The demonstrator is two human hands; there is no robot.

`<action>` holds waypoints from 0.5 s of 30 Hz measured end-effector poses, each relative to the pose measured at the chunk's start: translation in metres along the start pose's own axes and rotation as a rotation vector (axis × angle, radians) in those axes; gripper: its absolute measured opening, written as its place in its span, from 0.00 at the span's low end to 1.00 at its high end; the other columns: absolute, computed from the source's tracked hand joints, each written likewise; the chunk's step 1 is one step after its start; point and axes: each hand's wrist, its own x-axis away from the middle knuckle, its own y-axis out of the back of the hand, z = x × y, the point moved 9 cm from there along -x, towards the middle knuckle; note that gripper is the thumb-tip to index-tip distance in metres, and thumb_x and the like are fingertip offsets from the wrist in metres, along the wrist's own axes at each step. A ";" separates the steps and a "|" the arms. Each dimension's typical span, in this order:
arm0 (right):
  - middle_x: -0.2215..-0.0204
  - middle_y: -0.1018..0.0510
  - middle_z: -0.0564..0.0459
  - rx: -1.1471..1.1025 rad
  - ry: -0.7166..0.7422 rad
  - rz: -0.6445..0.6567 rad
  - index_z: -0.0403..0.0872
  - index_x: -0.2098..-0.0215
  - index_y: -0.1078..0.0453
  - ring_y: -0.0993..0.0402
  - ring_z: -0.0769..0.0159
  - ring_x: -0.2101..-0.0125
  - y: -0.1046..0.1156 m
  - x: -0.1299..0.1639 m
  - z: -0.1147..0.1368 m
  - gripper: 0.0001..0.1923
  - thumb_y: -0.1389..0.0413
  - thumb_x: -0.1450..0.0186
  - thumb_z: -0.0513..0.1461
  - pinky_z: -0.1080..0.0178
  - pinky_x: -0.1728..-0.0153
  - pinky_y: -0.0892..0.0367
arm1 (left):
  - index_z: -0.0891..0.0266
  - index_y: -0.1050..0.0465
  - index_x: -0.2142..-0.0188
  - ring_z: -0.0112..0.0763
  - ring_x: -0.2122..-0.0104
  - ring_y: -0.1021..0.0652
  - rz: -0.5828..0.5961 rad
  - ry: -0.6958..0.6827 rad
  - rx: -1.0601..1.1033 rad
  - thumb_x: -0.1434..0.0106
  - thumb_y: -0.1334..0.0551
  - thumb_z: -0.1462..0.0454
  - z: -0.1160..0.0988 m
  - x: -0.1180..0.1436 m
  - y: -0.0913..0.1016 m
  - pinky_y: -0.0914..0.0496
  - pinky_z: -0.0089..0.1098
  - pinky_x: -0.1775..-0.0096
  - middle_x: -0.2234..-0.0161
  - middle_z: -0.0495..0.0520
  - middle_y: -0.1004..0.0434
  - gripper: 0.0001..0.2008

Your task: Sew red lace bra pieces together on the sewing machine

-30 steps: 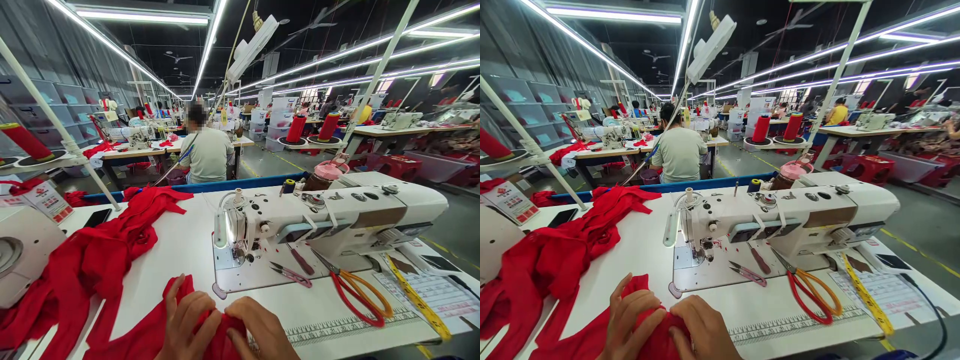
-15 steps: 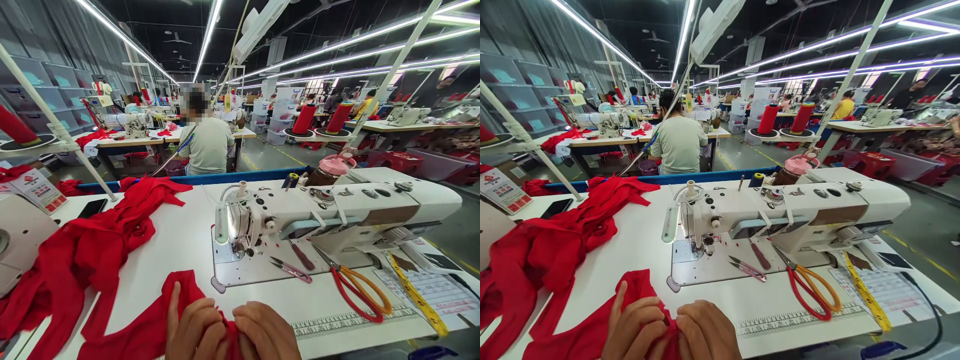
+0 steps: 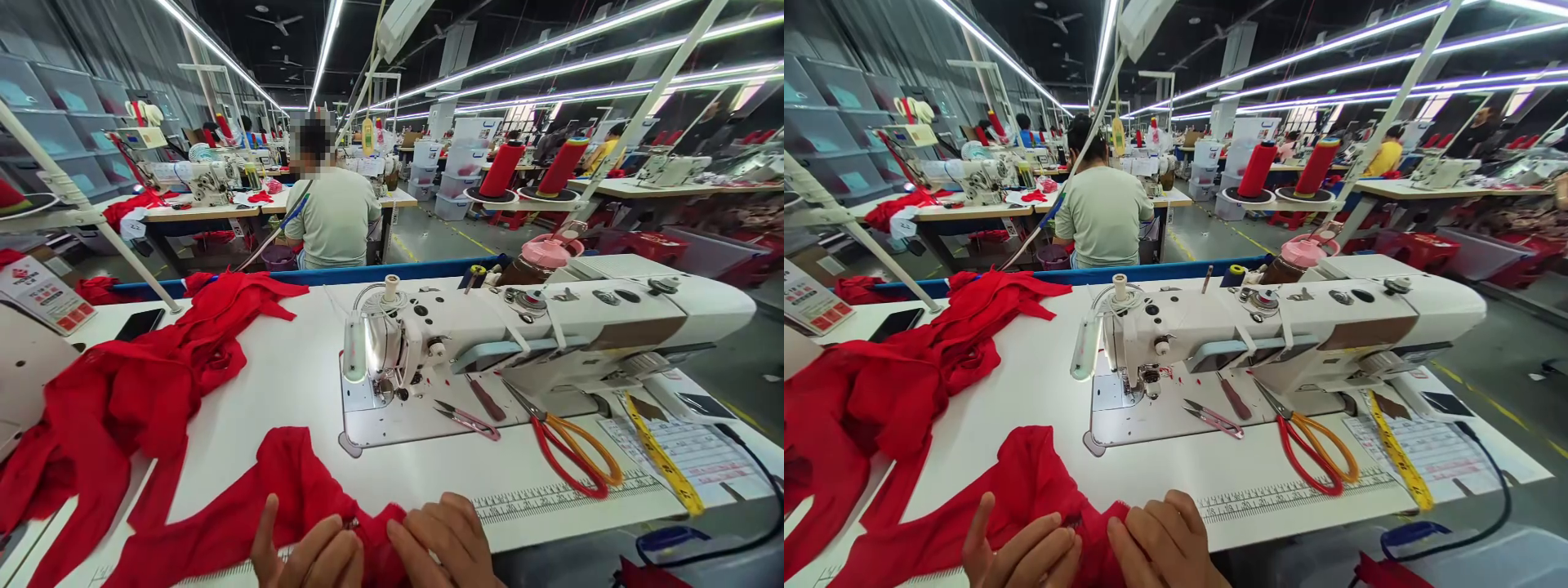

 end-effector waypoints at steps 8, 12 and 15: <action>0.72 0.23 0.55 -0.029 -0.168 0.244 0.46 0.60 0.28 0.29 0.71 0.79 -0.014 -0.028 -0.011 0.08 0.48 0.29 0.31 0.66 0.81 0.43 | 0.54 0.25 0.62 0.33 0.60 0.19 0.252 0.241 0.269 0.31 0.39 0.68 0.034 -0.001 -0.019 0.44 0.57 0.33 0.68 0.47 0.23 0.07; 0.73 0.22 0.60 -0.476 -0.420 0.499 0.48 0.66 0.27 0.24 0.71 0.72 -0.065 -0.058 -0.016 0.06 0.40 0.33 0.31 0.70 0.71 0.33 | 0.56 0.29 0.60 0.25 0.73 0.20 0.516 0.327 0.506 0.25 0.47 0.61 0.085 -0.005 -0.026 0.22 0.22 0.63 0.72 0.44 0.23 0.09; 0.70 0.21 0.57 -0.552 -0.475 0.428 0.46 0.66 0.26 0.23 0.70 0.68 -0.110 -0.110 -0.016 0.06 0.40 0.34 0.30 0.70 0.65 0.30 | 0.54 0.26 0.57 0.27 0.69 0.18 0.418 0.167 0.224 0.26 0.46 0.56 0.145 -0.043 0.009 0.23 0.23 0.66 0.66 0.44 0.18 0.11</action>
